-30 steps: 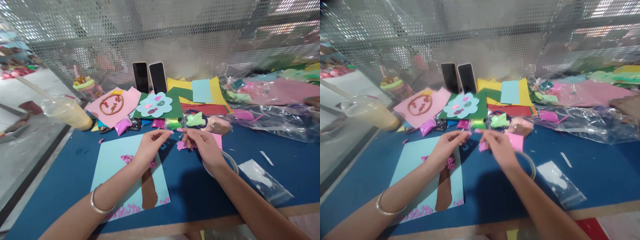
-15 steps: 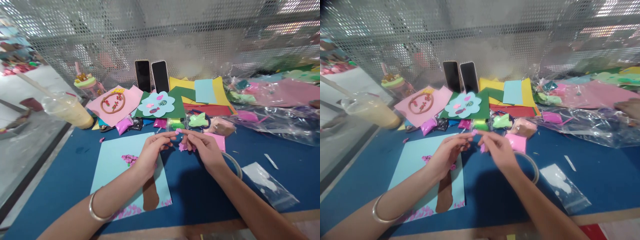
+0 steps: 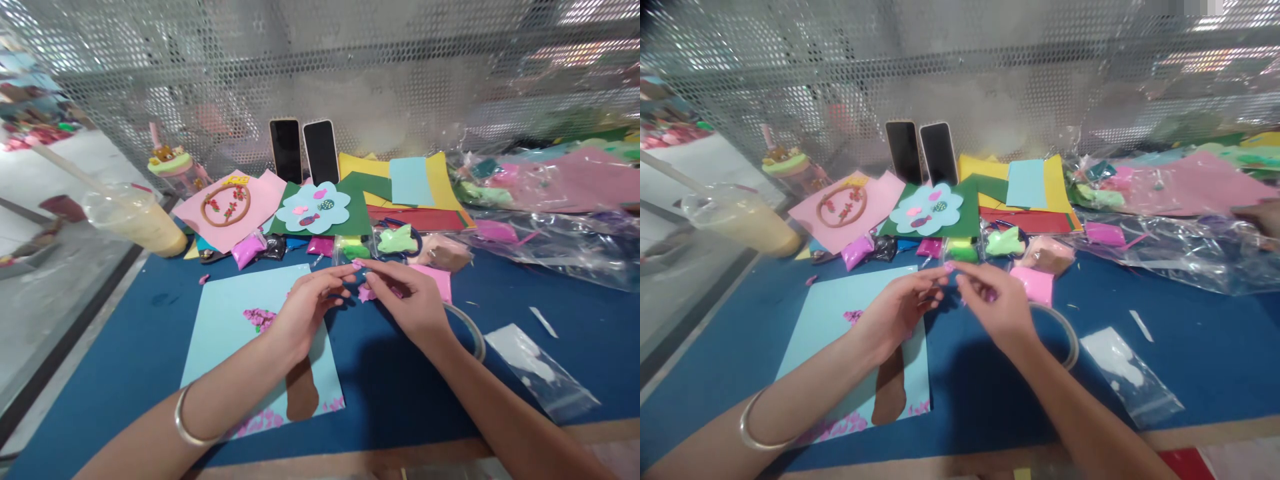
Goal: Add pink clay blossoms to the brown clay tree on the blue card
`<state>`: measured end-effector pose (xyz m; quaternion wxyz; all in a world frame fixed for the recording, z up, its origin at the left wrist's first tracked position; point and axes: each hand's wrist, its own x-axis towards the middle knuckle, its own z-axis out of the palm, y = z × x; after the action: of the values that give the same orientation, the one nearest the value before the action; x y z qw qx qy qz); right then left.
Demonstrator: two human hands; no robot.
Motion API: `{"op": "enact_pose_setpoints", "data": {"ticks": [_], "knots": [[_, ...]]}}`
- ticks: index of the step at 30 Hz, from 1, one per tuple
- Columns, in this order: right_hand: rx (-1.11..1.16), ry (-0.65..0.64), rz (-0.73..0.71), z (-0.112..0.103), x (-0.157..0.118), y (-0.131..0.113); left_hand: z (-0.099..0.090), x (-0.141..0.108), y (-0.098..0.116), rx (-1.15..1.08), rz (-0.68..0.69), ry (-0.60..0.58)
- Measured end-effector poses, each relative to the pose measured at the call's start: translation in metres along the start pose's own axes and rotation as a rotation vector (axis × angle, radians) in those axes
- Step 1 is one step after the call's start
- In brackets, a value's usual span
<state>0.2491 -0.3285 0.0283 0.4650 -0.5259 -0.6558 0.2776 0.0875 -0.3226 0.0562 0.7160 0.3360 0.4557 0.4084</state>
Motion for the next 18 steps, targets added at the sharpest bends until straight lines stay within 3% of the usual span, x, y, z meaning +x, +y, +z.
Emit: {"op": "enact_pose_setpoints", "data": {"ticks": [8, 18], "knots": [[0.113, 0.113, 0.04, 0.0037, -0.0007, -0.0024, 0.0022, -0.0023, 0.001, 0.128, 0.073, 0.032], [0.003, 0.138, -0.018, 0.0027, 0.0004, -0.002, 0.0053, -0.0045, 0.0021, 0.204, 0.085, 0.031]]}}
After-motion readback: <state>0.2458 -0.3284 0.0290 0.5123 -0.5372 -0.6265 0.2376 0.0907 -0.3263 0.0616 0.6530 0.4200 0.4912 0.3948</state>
